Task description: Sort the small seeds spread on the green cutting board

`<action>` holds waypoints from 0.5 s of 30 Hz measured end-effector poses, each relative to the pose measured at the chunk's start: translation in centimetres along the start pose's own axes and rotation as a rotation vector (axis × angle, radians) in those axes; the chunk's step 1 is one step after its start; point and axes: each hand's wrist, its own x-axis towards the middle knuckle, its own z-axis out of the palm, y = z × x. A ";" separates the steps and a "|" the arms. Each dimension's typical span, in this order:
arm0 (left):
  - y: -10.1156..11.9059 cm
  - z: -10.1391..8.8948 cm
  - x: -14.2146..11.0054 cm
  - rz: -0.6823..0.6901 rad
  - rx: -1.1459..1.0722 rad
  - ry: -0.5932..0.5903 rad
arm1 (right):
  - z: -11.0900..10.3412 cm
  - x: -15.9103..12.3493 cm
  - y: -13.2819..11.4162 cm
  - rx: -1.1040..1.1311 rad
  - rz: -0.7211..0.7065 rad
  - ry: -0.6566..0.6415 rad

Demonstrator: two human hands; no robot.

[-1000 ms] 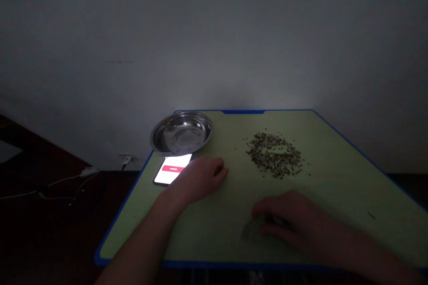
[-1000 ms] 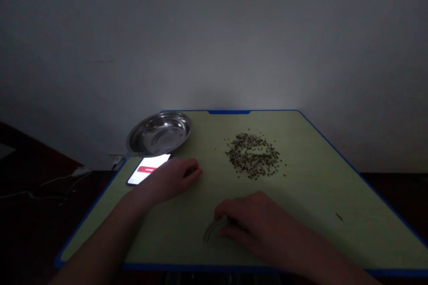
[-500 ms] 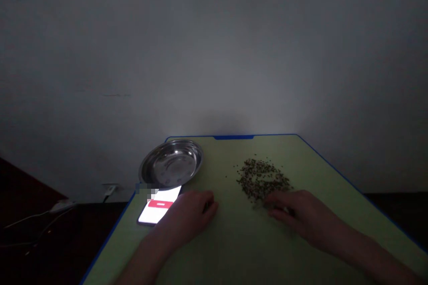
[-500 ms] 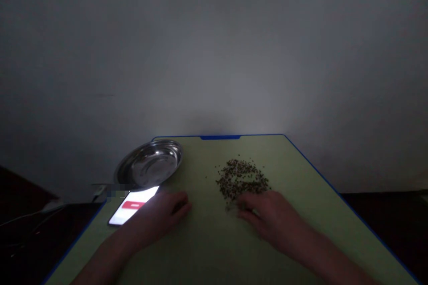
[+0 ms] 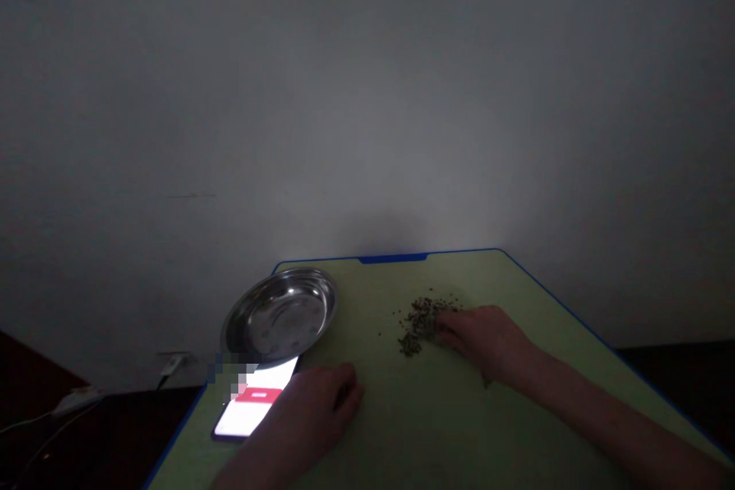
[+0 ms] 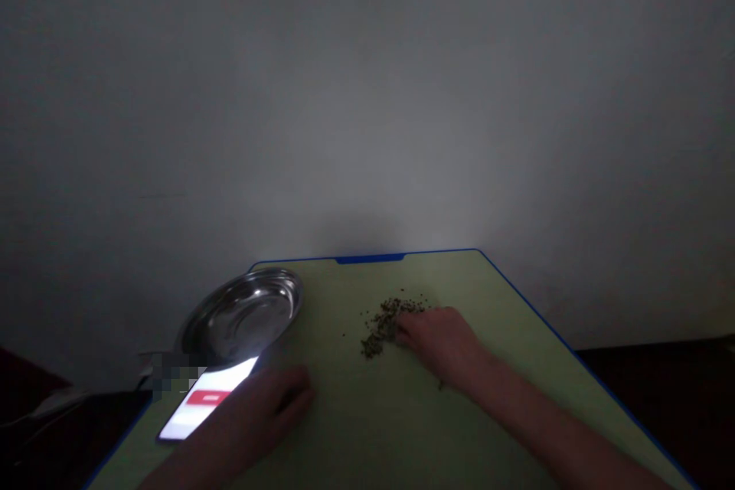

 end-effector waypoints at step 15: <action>-0.2 0.2 0.2 -0.032 -0.016 -0.023 | 2.8 4.4 13.1 0.345 0.372 -0.042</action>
